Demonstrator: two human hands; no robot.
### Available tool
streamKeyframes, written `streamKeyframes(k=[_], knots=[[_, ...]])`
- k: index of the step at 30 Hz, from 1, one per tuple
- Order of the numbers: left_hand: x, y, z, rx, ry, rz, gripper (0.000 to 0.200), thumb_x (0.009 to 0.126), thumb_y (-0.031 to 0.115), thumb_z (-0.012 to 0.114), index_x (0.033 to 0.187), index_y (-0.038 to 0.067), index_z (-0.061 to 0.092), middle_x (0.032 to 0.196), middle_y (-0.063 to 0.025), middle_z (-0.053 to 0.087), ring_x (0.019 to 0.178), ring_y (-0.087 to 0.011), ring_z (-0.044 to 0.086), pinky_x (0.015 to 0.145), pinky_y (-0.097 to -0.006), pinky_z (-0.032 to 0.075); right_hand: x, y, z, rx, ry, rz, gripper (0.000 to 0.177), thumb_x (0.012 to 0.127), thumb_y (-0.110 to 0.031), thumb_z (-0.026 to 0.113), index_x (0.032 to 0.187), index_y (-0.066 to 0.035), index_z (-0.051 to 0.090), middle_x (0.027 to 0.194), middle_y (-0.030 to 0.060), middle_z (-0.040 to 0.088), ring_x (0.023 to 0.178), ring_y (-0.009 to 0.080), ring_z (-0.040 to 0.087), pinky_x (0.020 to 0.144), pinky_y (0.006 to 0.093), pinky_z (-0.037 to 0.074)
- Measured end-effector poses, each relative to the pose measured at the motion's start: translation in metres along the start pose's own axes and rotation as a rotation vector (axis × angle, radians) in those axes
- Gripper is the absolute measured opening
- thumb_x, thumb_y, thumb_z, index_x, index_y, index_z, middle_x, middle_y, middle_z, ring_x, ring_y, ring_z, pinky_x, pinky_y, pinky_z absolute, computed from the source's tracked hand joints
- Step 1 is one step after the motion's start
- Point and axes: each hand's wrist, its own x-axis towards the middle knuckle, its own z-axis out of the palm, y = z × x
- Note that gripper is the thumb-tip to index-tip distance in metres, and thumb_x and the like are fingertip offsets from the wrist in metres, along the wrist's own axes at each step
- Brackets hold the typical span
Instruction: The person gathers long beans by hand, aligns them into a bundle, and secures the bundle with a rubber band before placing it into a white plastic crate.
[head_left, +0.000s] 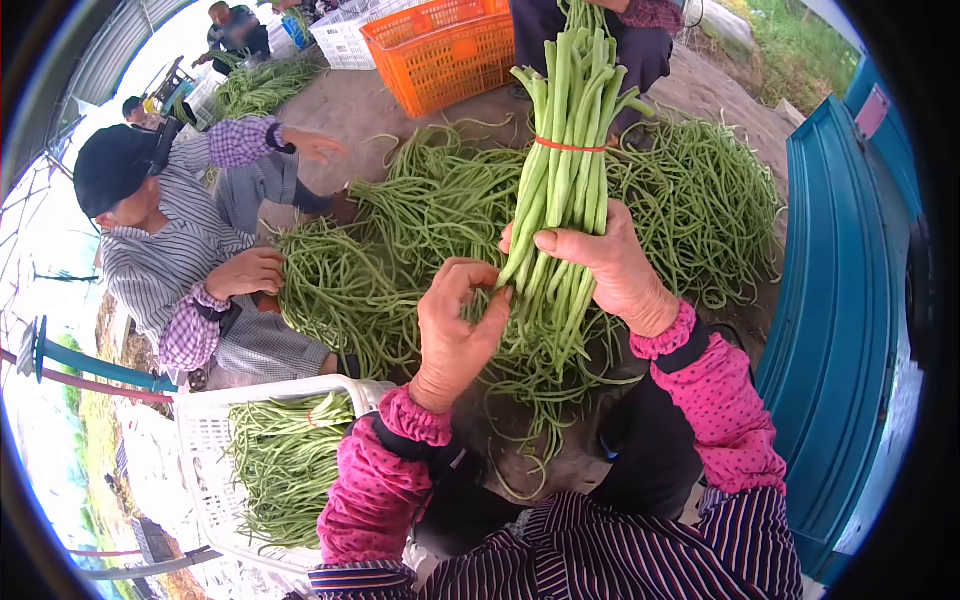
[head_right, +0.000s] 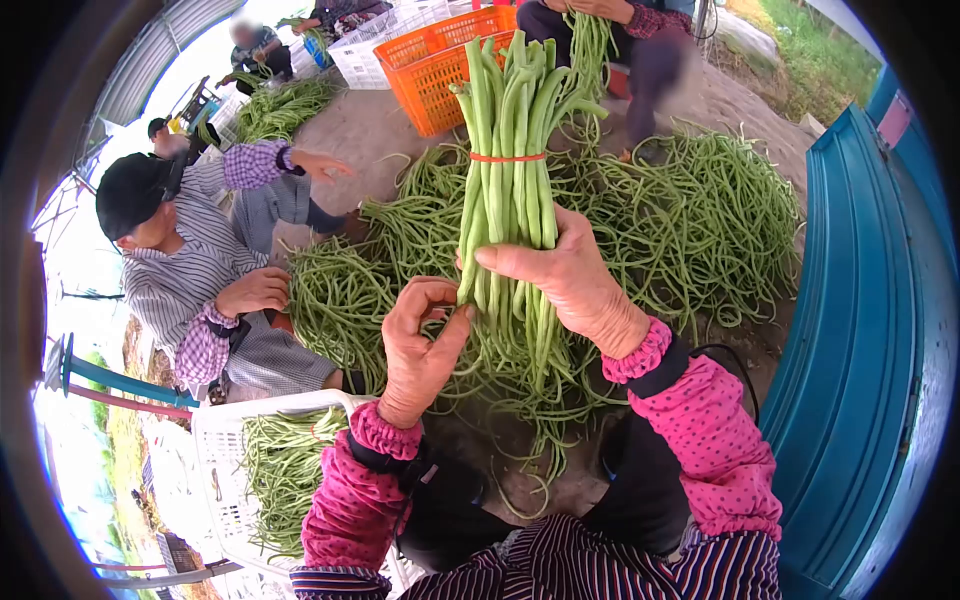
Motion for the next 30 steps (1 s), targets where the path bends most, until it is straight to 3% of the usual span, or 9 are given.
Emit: streamKeyframes(k=[6,12,15,16,19,23,24,28,30], knots=[[-0.004,0.008,0.001,0.123,0.117,0.141,0.016,0.078,-0.002,0.066,0.087,0.001,0.054,0.074,-0.0084,0.055,0.058,-0.0173,0.052,0.056,-0.0272,0.044,0.005,0.01,-0.006,-0.003,0.096,-0.044,0.031,0.079,-0.006,0.073,0.107,0.001,0.062,0.095,0.0043,0.065,0.081,0.01,0.062,0.075,0.0274,0.052],[-0.008,0.009,0.008,-0.022,-0.204,0.016,0.017,0.087,0.01,0.064,0.08,0.0,0.053,0.062,-0.0059,0.055,0.054,-0.0117,0.051,0.051,-0.0266,0.042,0.003,0.009,-0.008,0.059,0.096,-0.028,0.026,0.08,-0.004,0.071,0.103,0.001,0.062,0.092,0.0044,0.065,0.078,0.0109,0.062,0.073,0.0269,0.052],[-0.013,-0.008,0.015,-0.156,-0.304,-0.074,0.024,0.091,0.019,0.061,0.079,-0.001,0.053,0.06,-0.018,0.046,0.051,-0.0365,0.048,0.048,-0.0388,0.038,0.001,0.002,-0.009,0.05,0.124,-0.031,0.025,0.079,-0.004,0.071,0.102,0.001,0.062,0.09,0.0044,0.066,0.076,0.011,0.062,0.071,0.0266,0.052],[-0.013,-0.009,0.014,-0.145,-0.333,-0.093,0.027,0.092,0.022,0.06,0.078,-0.001,0.054,0.06,-0.0175,0.049,0.051,-0.0337,0.049,0.048,-0.038,0.038,0.003,0.003,-0.011,-0.057,0.123,-0.108,0.029,0.082,-0.008,0.063,0.107,0.004,0.056,0.09,0.0148,0.066,0.082,0.0238,0.067,0.073,0.0387,0.057],[-0.015,-0.02,0.013,-0.2,-0.433,-0.192,0.029,0.091,0.026,0.062,0.081,-0.001,0.056,0.06,-0.017,0.05,0.049,-0.0291,0.05,0.047,-0.0379,0.038,-0.001,-0.011,-0.007,0.007,0.167,-0.103,0.028,0.081,-0.009,0.063,0.106,0.003,0.055,0.087,0.0132,0.065,0.078,0.023,0.067,0.071,0.0381,0.057],[-0.005,-0.013,-0.005,0.12,-0.576,-0.234,0.045,0.078,0.038,0.072,0.101,0.0,0.065,0.089,-0.0167,0.065,0.086,-0.0299,0.065,0.076,-0.0373,0.05,-0.003,-0.02,-0.016,0.079,0.169,-0.137,0.023,0.08,-0.002,0.065,0.102,0.003,0.06,0.088,0.0094,0.066,0.077,0.0199,0.068,0.07,0.0346,0.057],[-0.001,-0.015,-0.01,0.117,-0.636,-0.36,0.057,0.073,0.041,0.075,0.109,-0.002,0.063,0.111,-0.0175,0.063,0.107,-0.0318,0.059,0.093,-0.0385,0.046,-0.004,-0.021,-0.018,0.089,0.174,-0.14,0.024,0.08,-0.002,0.065,0.102,0.004,0.06,0.087,0.009,0.066,0.077,0.0197,0.068,0.07,0.0348,0.057],[0.008,-0.015,-0.021,-0.02,-0.42,-0.36,0.077,0.072,0.049,0.074,0.123,-0.005,0.052,0.125,-0.021,0.055,0.118,-0.0316,0.053,0.1,-0.0403,0.042,-0.006,-0.017,-0.025,-0.101,0.144,-0.158,0.032,0.078,-0.01,0.064,0.106,0.002,0.055,0.087,0.0118,0.065,0.077,0.0214,0.066,0.071,0.0374,0.057],[0.011,-0.008,-0.019,-0.227,-0.388,-0.326,0.085,0.07,0.052,0.075,0.128,-0.004,0.049,0.129,-0.021,0.052,0.123,-0.0325,0.048,0.103,-0.0423,0.037,-0.009,-0.014,-0.022,-0.08,0.087,-0.133,0.03,0.077,-0.008,0.069,0.104,0.002,0.06,0.089,0.0078,0.065,0.078,0.0156,0.063,0.073,0.0308,0.054]])
